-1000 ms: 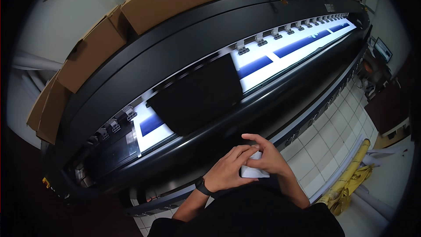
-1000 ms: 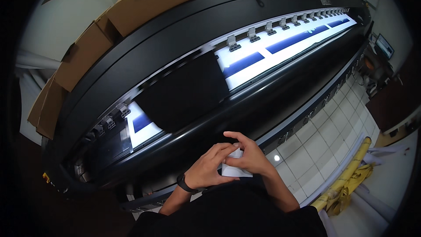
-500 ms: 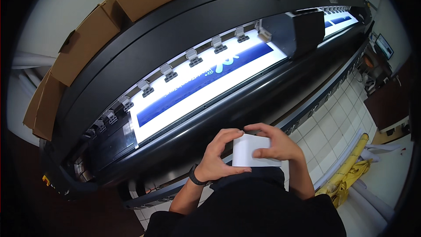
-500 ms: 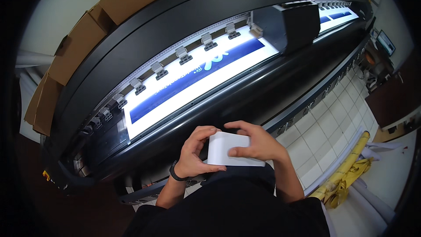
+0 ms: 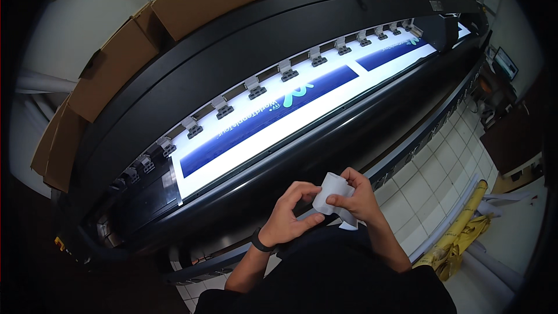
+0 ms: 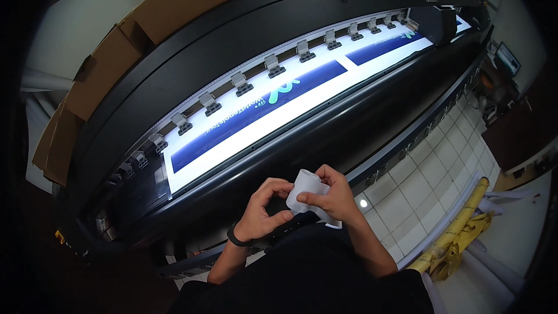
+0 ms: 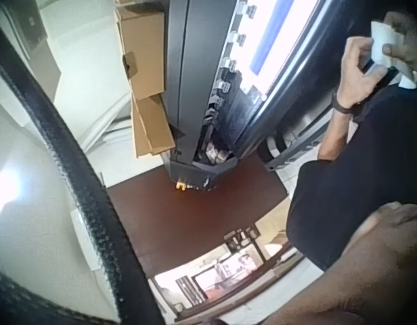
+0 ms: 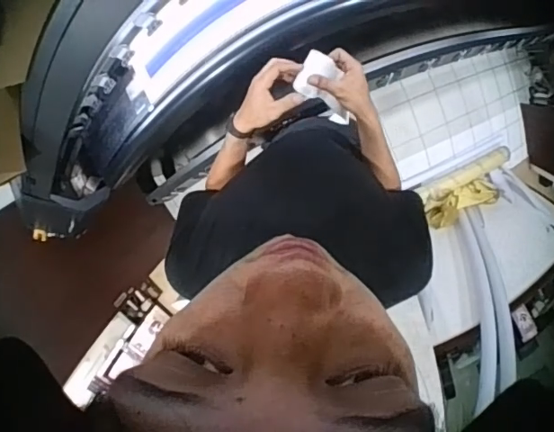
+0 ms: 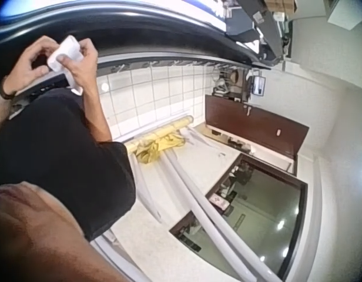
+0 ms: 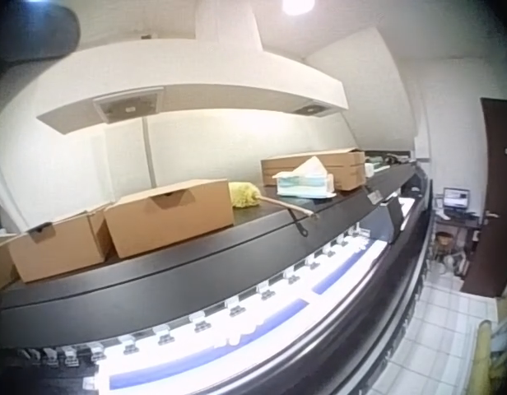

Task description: Operator monitors and manages a large format digital printing run, interacting with a computer workstation and the printer.

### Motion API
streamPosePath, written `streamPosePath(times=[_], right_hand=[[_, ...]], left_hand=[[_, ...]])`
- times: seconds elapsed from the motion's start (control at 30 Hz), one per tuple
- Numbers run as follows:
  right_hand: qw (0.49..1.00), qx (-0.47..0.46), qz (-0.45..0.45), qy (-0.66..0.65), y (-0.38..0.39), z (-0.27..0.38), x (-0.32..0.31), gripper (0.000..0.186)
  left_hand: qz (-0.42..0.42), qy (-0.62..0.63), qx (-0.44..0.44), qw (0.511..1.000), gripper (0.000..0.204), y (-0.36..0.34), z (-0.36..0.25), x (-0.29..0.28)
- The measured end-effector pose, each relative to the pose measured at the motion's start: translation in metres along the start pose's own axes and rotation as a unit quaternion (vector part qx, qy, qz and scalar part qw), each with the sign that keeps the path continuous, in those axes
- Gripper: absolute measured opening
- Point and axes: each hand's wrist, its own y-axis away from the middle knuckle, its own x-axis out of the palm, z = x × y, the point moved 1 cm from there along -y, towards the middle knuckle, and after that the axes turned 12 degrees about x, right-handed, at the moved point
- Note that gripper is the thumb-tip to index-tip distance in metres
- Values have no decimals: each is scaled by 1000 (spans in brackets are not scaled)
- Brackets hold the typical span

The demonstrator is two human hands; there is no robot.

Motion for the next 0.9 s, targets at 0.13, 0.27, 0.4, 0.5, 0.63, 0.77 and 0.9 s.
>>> streamPosePath(times=[0.13, 0.27, 0.4, 0.5, 0.63, 0.77, 0.9], right_hand=[[996, -70, 2, 51, 3, -1, 5, 50], [984, -139, -20, 107, 1, -14, 3, 54], [996, -90, 18, -22, 5, -5, 11, 51], [997, -59, 28, 37, 5, -5, 11, 47], [985, -99, 9, 142, 6, -11, 9, 39], [987, -108, -9, 121, 5, -21, 9, 40], [975, -158, -55, 143, 7, -8, 18, 47]], left_hand=[[-35, 178, -95, 979, 52, 2, -2, 14], [-39, 249, -101, 962, 55, 9, 4, 23], [-74, 450, -160, 875, 53, 10, -2, 23], [-63, 477, -178, 858, 53, 16, 4, 25], [22, 263, -153, 952, 52, 14, 1, 27], [29, 258, -175, 950, 49, 11, 4, 24], [-95, 400, -215, 886, 48, 8, 3, 24]])
